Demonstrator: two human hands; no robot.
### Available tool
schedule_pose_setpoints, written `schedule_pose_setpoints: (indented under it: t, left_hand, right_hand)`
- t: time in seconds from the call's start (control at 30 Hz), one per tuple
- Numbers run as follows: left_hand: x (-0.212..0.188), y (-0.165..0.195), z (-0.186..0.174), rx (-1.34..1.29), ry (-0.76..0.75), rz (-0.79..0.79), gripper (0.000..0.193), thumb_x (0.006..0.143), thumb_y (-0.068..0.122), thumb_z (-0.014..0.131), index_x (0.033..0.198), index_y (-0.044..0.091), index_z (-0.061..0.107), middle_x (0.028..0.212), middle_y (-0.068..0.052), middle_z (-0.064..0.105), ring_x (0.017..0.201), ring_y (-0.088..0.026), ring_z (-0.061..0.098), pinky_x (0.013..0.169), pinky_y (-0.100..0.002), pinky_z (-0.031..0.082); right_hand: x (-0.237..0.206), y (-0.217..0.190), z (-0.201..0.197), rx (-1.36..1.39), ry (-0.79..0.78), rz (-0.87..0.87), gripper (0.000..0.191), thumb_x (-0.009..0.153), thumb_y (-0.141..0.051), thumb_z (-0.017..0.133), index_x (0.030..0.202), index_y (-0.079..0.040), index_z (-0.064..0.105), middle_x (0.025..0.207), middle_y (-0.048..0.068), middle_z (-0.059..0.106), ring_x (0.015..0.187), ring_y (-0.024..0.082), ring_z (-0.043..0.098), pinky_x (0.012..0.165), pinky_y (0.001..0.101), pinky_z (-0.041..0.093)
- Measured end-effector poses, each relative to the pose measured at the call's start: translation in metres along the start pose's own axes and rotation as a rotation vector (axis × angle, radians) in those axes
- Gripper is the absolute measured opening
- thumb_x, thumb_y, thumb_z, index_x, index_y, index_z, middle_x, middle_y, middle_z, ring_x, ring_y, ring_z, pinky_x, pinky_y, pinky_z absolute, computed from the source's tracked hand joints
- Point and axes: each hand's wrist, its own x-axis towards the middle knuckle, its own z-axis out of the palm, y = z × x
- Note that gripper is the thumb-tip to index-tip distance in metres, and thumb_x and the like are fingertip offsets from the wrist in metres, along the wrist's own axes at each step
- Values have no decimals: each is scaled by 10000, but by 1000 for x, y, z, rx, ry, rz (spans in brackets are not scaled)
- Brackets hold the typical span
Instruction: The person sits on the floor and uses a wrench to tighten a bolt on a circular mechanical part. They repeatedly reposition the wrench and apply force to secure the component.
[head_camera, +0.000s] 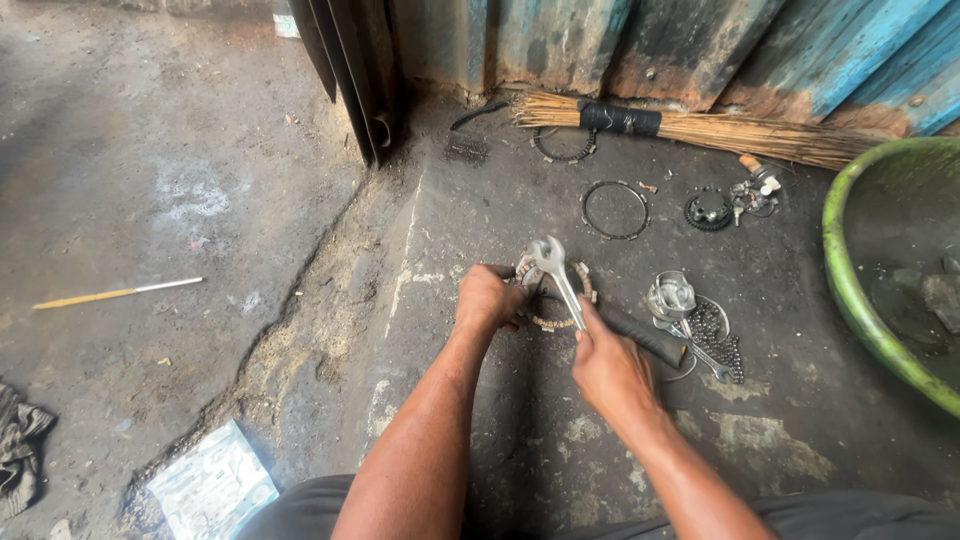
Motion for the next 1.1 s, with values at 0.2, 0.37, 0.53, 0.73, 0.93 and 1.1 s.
schedule_pose_setpoints:
  t: [0.2,0.37,0.53,0.73,0.93,1.1]
  left_hand:
    - [1,-1,3,17,36,37,415,827,49,744,1238,1,710,909,-201,767,657,-259,775,535,-362,651]
    - [-2,0,4,29,30,-31,456,816,31,737,1269,29,690,932,-219,778,667,-259,781,551,-348,650]
    - [-3,2,1,-6,41,12,446,815,21,720,1260,12,696,904,-205,770,652,-249,775,544,-353,651]
    - [-4,1,1,-9,6,21,420,811,27,720,1230,2,723,851,-198,788,634,-231,773,528,-339,637]
    - [-1,-3,1,-14,48,47,452,795,14,725,1246,15,707,921,-212,779,660,-255,783,546,-359,655]
    - [3,-4,2,21,63,13,441,799,69,774,1237,45,723,971,-201,777,699,-247,779,573,-347,654]
  right_hand:
    - [4,17,4,368,692,-614,528,1099,-174,506,1601,-73,376,1044,206,698,772,225,714,578,320,599]
    - [10,14,21,177,293,-208,572,1019,-210,569,1573,-190,428,720,176,716,570,301,683,498,422,558]
    - [12,19,11,231,280,-143,590,1015,-208,526,1587,-221,383,679,149,724,529,240,695,462,377,567]
    - [8,10,18,317,470,-390,550,1041,-182,537,1574,-137,408,709,120,696,546,181,668,439,334,520]
    - [10,13,15,166,253,-187,563,1045,-196,534,1586,-200,375,613,89,676,483,216,656,403,343,488]
    - [13,15,16,279,504,-335,628,997,-142,563,1596,-149,374,640,80,672,521,175,659,405,309,508]
